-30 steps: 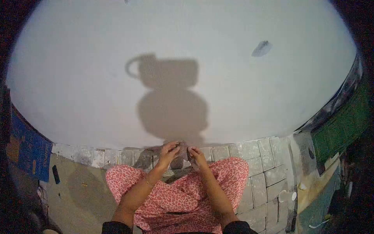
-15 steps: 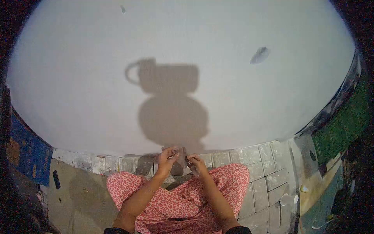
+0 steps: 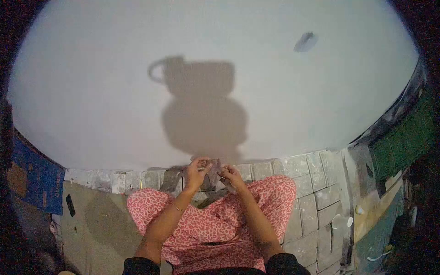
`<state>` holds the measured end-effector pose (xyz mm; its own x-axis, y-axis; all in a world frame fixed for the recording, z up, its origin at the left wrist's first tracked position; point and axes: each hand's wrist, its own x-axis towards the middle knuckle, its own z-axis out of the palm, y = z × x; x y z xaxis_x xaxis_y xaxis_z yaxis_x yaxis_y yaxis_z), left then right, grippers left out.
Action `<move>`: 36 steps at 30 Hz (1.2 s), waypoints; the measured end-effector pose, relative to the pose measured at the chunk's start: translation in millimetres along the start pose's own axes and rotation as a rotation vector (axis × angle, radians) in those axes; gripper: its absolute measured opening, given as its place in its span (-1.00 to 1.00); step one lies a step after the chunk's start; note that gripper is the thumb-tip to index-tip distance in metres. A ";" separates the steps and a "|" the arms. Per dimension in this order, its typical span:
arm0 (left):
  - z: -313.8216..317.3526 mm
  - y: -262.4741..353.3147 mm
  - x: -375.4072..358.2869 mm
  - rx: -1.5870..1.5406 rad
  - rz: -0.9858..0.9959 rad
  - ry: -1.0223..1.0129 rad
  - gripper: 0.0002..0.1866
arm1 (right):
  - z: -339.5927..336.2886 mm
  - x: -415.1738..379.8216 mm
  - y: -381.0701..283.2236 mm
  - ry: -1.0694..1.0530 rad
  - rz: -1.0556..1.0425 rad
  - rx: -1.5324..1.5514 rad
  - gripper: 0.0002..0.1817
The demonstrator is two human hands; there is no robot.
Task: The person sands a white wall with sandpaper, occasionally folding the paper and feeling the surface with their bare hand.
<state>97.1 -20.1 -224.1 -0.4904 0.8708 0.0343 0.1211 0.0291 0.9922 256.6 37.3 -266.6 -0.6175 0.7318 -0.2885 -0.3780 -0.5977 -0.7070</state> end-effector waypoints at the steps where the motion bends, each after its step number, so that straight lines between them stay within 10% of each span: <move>1: -0.3 1.9 -0.5 0.032 0.012 0.000 -0.74 | -0.2 -0.1 0.8 0.006 0.006 0.006 -0.64; 27: 14.5 -59.8 -1.3 0.040 -0.052 -0.130 -0.72 | 9.3 -1.4 0.8 0.060 -0.072 -0.198 -0.86; 36: -1.4 48.0 -13.6 0.443 0.641 0.270 -0.78 | -1.7 3.2 7.2 0.221 -0.291 -0.308 -0.83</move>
<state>108.4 -31.2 -176.8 -0.3945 0.6376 0.6617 0.7494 -0.1935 0.6332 253.1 35.9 -273.7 -0.3425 0.9263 -0.1571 -0.2707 -0.2574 -0.9276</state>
